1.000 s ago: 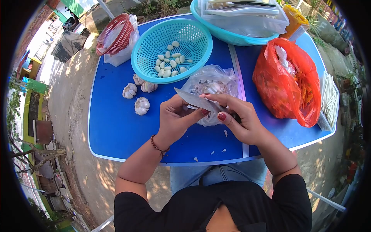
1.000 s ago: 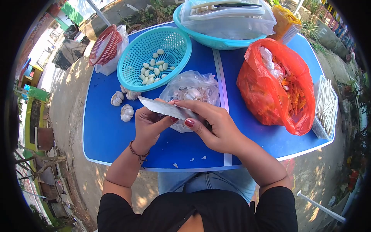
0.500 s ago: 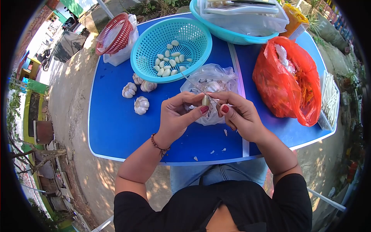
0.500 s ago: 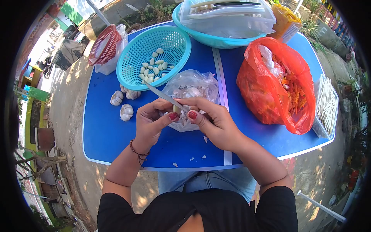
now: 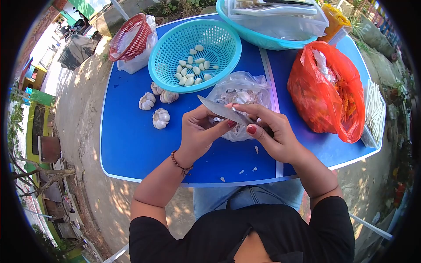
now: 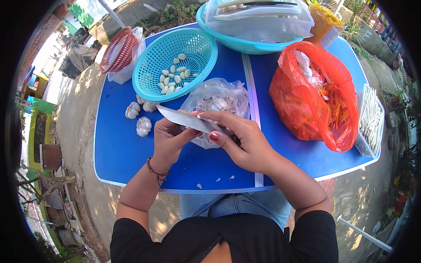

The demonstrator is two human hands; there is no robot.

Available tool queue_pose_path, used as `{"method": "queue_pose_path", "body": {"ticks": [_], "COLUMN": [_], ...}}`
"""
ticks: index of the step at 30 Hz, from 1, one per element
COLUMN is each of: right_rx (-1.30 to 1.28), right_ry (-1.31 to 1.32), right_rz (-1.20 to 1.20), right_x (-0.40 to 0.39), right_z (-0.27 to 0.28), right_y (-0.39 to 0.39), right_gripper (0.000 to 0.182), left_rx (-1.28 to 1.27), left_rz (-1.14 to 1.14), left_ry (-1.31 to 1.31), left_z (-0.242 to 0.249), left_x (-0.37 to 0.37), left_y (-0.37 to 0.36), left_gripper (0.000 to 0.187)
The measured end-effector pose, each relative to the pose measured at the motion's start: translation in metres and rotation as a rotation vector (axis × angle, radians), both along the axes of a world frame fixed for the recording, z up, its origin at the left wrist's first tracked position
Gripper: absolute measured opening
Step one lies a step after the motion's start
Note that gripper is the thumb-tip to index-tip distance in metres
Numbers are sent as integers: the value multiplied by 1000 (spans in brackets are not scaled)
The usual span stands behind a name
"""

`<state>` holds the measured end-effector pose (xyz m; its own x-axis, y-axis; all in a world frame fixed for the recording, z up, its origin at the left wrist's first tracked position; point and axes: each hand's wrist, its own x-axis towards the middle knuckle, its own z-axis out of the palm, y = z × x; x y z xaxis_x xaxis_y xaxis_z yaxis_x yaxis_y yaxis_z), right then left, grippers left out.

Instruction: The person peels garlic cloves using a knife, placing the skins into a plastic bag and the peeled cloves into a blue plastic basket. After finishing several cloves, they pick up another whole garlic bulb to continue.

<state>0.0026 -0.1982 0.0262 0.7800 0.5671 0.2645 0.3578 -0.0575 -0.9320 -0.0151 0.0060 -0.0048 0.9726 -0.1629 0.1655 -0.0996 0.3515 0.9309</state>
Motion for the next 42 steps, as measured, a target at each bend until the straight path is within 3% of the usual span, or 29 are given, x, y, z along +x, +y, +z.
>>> {"method": "queue_pose_path", "body": {"ticks": [5,7,10,17,23,26,29,32,42], "right_rx": [10,65,33,30,-162,-50,75,208,65], "right_ry": [-62,216,423,22,-133,-167,326,589,202], "right_rz": [-35,1,39,-1,-87,-103,-33,61,39], "right_x": [1,-1,-2,-1,-2,-1,-5,-1,0], "right_z": [-4,0,7,1,2,-5,9,1,12], "right_y": [1,-2,-8,2,1,3,0,-8,-3], "right_gripper": [36,36,36,38,40,37,34,36,35], "left_rx": [-64,-102,-125,-67,-67,-83,-113,-134,-24], "left_rz": [-33,-43,-39,-8,-10,-23,-27,-39,-1], "left_ry": [-24,-15,2,31,32,37,82,112,36], "left_z": [-7,-6,-2,-1,-1,-8,-2,1,-1], "left_x": [0,1,1,2,1,2,1,2,5], "left_y": [1,1,-2,0,-1,0,-3,-2,-1], "left_gripper": [30,31,32,34,32,29,27,27,29]}}
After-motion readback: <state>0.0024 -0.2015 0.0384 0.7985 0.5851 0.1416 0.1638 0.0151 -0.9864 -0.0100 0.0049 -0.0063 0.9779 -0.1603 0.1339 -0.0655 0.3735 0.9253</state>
